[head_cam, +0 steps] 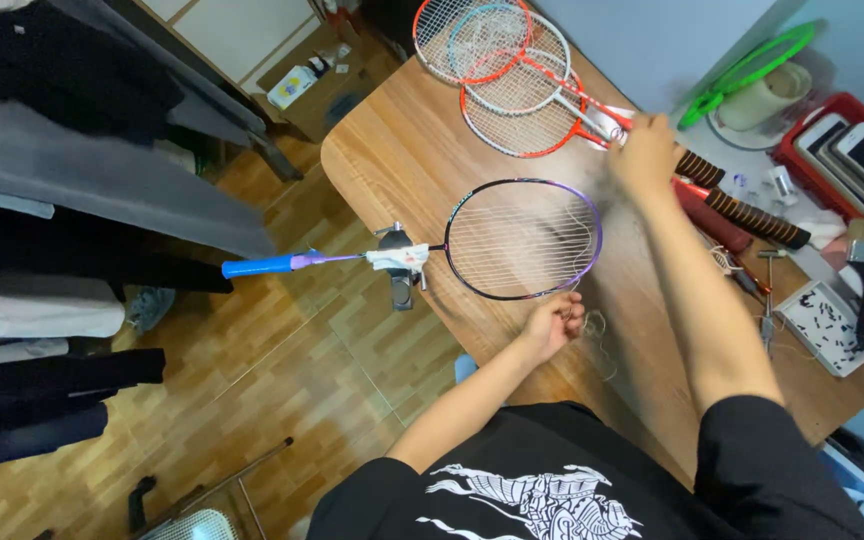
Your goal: The person weaves and pulls badminton string through the frame of a racket.
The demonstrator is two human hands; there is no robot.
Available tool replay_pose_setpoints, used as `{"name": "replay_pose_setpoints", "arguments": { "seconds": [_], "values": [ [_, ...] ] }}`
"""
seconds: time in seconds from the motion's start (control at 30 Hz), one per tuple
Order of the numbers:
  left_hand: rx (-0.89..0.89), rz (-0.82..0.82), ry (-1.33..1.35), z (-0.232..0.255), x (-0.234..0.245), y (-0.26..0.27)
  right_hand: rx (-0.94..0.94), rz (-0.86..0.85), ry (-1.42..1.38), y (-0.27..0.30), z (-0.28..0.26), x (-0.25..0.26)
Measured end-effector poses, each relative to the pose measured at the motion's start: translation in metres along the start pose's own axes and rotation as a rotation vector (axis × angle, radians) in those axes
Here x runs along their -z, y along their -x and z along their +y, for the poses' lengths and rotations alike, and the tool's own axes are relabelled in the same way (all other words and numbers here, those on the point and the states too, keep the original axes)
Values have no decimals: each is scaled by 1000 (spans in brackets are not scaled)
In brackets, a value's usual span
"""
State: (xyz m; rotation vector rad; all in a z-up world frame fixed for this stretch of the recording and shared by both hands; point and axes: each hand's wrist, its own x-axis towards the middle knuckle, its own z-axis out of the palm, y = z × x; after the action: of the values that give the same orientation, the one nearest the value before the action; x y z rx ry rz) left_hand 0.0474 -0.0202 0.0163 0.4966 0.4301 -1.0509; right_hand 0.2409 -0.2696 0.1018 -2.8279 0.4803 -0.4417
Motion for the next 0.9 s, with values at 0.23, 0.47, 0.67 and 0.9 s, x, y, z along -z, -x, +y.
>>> {"name": "replay_pose_setpoints", "arguments": {
  "seconds": [0.23, 0.47, 0.67, 0.9],
  "values": [
    [37, -65, -22, 0, -1, 21, -224, -474, -196, 52, -28, -17],
    [78, -98, 90, -10, 18, 26, -638, -494, -1027, 36, -7, -74],
    [78, -121, 32, 10, 0, 37, -681, -308, -1163, 0, 2, -86],
    [-138, -58, -479, -6, 7, 18, -982, -278, -1645, -17, -4, -118]
  ]
}}
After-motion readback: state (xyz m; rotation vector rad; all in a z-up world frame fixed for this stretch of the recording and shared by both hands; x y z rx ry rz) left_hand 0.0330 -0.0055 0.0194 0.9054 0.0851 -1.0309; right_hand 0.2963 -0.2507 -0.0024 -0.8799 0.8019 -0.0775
